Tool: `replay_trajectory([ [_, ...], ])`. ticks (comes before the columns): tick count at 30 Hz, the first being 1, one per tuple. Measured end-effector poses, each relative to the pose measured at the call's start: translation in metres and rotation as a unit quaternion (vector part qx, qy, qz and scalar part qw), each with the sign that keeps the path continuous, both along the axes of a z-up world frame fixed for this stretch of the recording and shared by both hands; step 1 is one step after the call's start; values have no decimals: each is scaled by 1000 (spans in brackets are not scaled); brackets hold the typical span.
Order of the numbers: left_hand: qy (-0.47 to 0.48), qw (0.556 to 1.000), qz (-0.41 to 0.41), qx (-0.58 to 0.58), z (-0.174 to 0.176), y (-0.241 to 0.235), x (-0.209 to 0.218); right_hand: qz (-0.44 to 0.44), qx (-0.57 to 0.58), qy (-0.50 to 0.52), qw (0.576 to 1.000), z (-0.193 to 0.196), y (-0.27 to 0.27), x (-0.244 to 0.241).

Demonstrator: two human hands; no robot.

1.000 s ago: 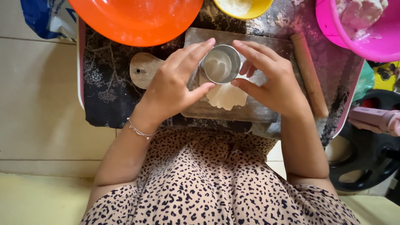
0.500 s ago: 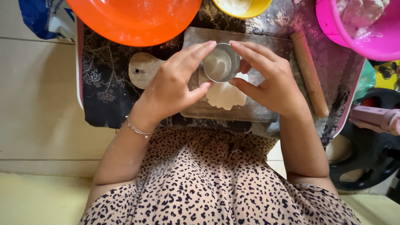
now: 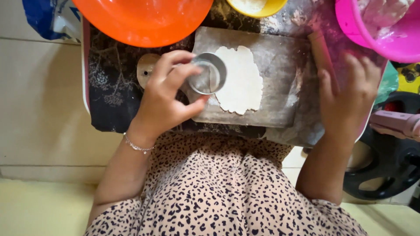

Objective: Rolling out dough with a rolling pin and cutting out circular dumpling skins using a metal cutter

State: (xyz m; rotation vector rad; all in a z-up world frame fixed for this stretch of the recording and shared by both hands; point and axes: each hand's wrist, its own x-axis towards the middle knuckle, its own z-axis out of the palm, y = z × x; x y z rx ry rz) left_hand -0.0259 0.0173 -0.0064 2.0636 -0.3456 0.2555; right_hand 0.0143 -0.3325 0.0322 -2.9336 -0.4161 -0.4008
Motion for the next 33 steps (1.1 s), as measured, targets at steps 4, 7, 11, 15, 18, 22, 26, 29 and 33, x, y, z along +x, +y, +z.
replay_trajectory([
  [4,-44,998,46,5,-15,17,-14,-42,-16,13,999,-17,-14,-10],
  [7,-53,992,108,40,-10,32,-28,-32,20,18,999,-25,-22,-11],
  [11,0,988,147,52,8,38,-37,35,74,12,997,2,16,-10],
  [15,-16,989,131,60,6,36,-37,186,106,36,976,-4,63,4],
  [18,-125,968,214,47,12,10,-47,259,64,42,963,-14,90,14],
  [22,-137,990,35,-16,6,-40,-57,271,43,35,961,-8,106,6],
  [26,42,972,-2,232,-21,-75,-45,201,41,92,974,-15,89,-11],
  [29,119,935,-7,335,-25,-80,-39,158,32,114,980,-15,73,-17],
  [33,147,908,-26,391,-35,-77,-23,155,0,136,978,-39,55,-8],
])
